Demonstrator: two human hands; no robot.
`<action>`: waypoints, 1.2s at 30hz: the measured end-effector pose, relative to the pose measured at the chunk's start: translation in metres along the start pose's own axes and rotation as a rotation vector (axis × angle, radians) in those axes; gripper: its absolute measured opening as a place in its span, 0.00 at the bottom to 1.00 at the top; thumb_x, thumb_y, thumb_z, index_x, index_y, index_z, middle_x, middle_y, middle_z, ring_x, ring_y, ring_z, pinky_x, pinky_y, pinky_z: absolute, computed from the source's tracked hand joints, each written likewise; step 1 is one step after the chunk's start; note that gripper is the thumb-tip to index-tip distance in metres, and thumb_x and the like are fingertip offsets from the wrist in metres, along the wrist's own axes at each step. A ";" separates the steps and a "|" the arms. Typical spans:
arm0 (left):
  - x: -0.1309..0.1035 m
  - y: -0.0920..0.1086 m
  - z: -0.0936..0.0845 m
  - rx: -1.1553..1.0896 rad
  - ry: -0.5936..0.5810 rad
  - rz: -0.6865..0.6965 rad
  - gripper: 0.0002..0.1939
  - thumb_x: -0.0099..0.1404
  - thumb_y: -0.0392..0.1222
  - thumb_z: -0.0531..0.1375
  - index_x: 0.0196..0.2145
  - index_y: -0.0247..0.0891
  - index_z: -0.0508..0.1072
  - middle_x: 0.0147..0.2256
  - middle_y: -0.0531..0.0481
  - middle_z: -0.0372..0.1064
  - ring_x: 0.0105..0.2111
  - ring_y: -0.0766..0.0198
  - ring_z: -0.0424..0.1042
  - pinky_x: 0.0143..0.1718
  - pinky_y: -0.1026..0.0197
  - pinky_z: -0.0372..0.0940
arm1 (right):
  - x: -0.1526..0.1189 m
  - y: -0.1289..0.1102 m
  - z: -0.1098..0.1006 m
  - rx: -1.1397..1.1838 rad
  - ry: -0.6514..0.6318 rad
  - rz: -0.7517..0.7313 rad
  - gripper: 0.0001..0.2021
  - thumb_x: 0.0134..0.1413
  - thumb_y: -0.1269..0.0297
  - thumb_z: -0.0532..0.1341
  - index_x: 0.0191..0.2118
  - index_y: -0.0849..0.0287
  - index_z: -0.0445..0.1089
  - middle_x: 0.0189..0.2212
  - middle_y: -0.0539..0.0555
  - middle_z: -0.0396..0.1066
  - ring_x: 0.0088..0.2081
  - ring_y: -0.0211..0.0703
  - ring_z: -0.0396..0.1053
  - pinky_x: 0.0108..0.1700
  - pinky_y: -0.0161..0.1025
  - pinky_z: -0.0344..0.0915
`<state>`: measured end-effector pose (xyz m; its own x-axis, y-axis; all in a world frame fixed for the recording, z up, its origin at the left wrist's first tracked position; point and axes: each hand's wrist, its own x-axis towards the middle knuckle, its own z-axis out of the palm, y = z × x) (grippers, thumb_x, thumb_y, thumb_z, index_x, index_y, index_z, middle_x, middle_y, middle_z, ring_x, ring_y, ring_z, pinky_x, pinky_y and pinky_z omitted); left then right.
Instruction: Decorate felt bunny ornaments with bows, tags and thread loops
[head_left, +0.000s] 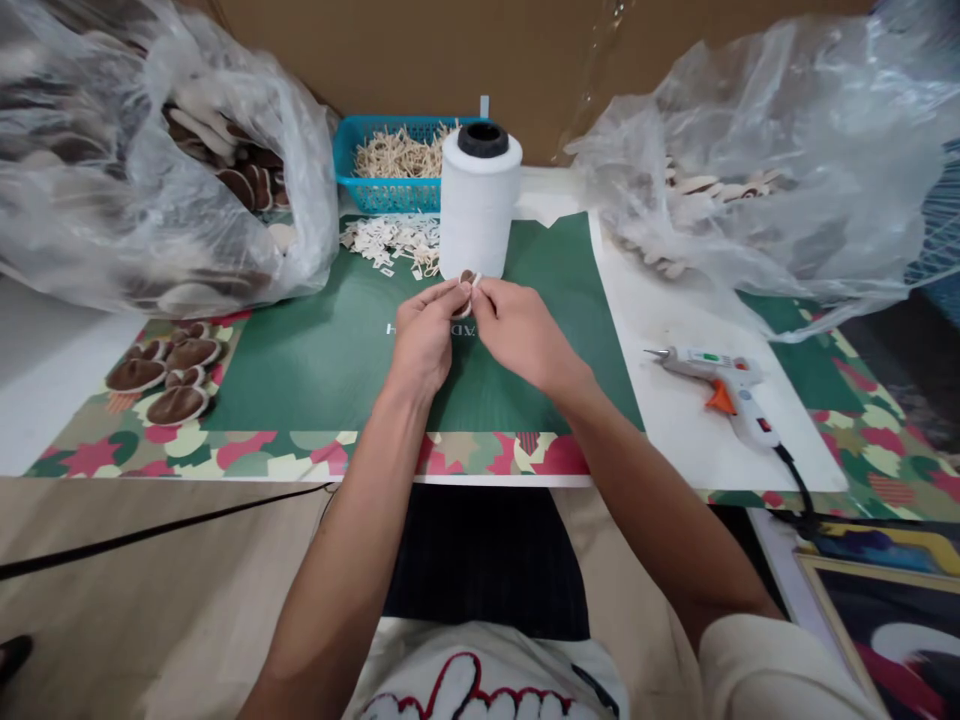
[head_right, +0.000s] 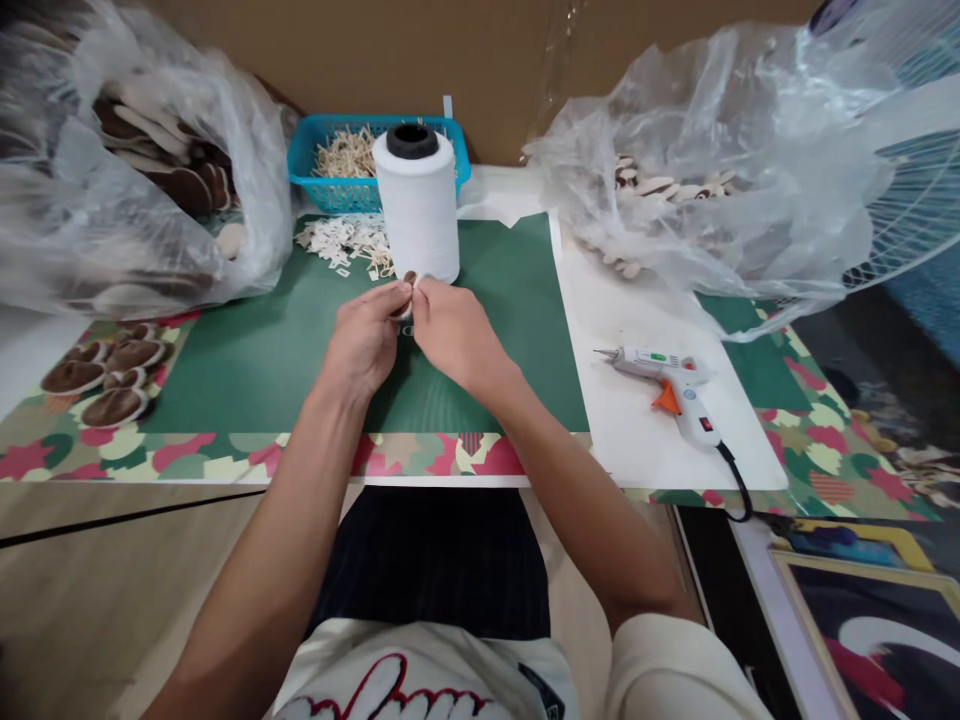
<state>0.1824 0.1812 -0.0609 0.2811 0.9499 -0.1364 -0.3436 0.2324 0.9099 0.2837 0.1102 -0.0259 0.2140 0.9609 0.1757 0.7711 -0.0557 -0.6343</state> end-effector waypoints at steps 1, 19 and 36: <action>0.000 0.001 -0.002 0.011 -0.025 -0.024 0.07 0.51 0.34 0.72 0.24 0.37 0.77 0.26 0.54 0.74 0.30 0.67 0.73 0.40 0.62 0.69 | -0.001 0.002 0.001 0.009 0.010 -0.012 0.15 0.72 0.68 0.51 0.30 0.55 0.63 0.31 0.53 0.73 0.32 0.42 0.65 0.38 0.39 0.57; -0.029 0.037 -0.026 0.028 -0.029 0.208 0.13 0.58 0.47 0.71 0.26 0.42 0.73 0.26 0.52 0.65 0.28 0.66 0.65 0.30 0.63 0.64 | -0.029 0.013 0.005 0.331 0.628 0.028 0.14 0.71 0.64 0.53 0.59 0.55 0.65 0.57 0.64 0.69 0.53 0.47 0.73 0.51 0.44 0.70; -0.145 0.006 -0.029 0.317 -0.172 0.185 0.05 0.68 0.47 0.69 0.35 0.47 0.85 0.36 0.50 0.77 0.38 0.61 0.73 0.42 0.60 0.70 | -0.130 -0.033 0.035 0.349 0.636 0.055 0.06 0.69 0.63 0.60 0.40 0.51 0.75 0.36 0.54 0.78 0.38 0.47 0.75 0.42 0.46 0.73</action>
<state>0.1139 0.0508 -0.0474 0.3954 0.9146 0.0840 -0.1166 -0.0407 0.9923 0.2093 -0.0038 -0.0547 0.6361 0.6094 0.4733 0.5357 0.0926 -0.8393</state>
